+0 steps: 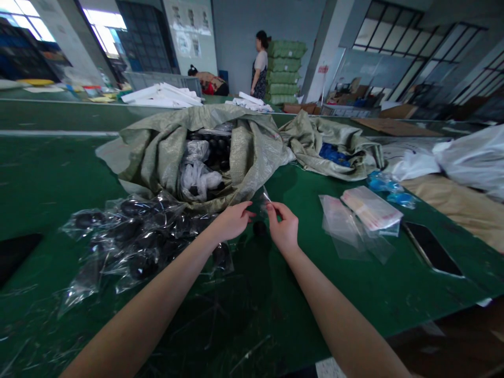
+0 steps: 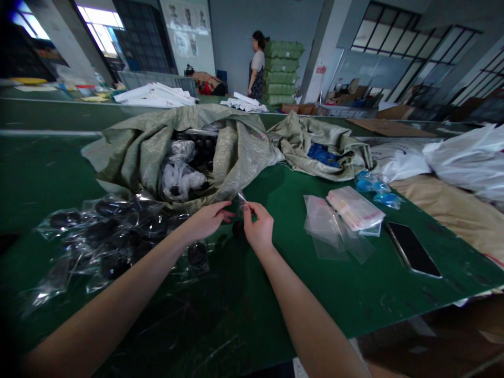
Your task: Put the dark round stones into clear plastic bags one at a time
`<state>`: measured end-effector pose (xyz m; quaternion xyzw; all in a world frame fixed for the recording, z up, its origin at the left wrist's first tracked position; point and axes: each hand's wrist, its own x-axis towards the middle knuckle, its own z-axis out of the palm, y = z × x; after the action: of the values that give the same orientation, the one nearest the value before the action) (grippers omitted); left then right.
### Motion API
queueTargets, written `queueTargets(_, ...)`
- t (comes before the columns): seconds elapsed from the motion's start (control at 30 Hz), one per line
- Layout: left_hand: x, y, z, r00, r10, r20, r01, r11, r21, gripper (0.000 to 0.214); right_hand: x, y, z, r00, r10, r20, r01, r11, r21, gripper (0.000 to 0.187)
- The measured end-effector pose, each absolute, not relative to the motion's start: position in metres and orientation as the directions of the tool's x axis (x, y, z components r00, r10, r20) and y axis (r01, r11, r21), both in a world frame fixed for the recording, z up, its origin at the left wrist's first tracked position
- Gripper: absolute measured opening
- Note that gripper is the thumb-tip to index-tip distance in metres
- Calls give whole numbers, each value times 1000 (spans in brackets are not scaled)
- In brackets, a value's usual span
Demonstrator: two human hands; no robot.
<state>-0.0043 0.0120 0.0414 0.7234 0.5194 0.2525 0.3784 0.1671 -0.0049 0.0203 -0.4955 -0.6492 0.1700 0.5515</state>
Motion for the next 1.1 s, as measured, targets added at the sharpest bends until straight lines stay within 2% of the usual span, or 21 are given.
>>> queueTargets(0.07,-8,8,45,453,891,-11,665,-330,670,66,168,-5,21,121,806,579,463,470,-751,23)
queueTargets(0.13,-10,3,51,558,830,2,681,-459,571,84,168,-5,20,150,762,629,455,512,-729,22)
queueTargets(0.2,-11,-1,57,598,801,2,662,-495,563,95,168,-4,19,180,716,675,446,552,-705,20)
queueTargets(0.27,-12,-2,62,579,815,-11,639,-446,626,98,169,-3,18,198,688,698,450,569,-688,19)
queueTargets(0.33,-12,-1,65,519,854,-28,591,-336,733,91,169,-3,18,206,678,705,461,568,-681,18)
queueTargets(0.43,-10,5,63,433,901,-18,413,-180,893,69,169,-3,18,193,683,704,476,563,-676,18)
queueTargets(0.53,-7,9,59,355,935,17,238,-108,965,70,167,-4,18,146,685,714,491,576,-654,18)
queueTargets(0.73,-2,8,61,269,932,242,260,-312,914,36,160,-4,12,6,664,748,532,631,-564,19)
queueTargets(0.9,0,7,58,206,949,239,147,-272,951,34,159,-5,9,-52,647,761,553,653,-517,20)
queueTargets(1.1,1,4,59,279,912,300,232,-367,901,24,160,-4,10,-71,641,765,577,651,-492,23)
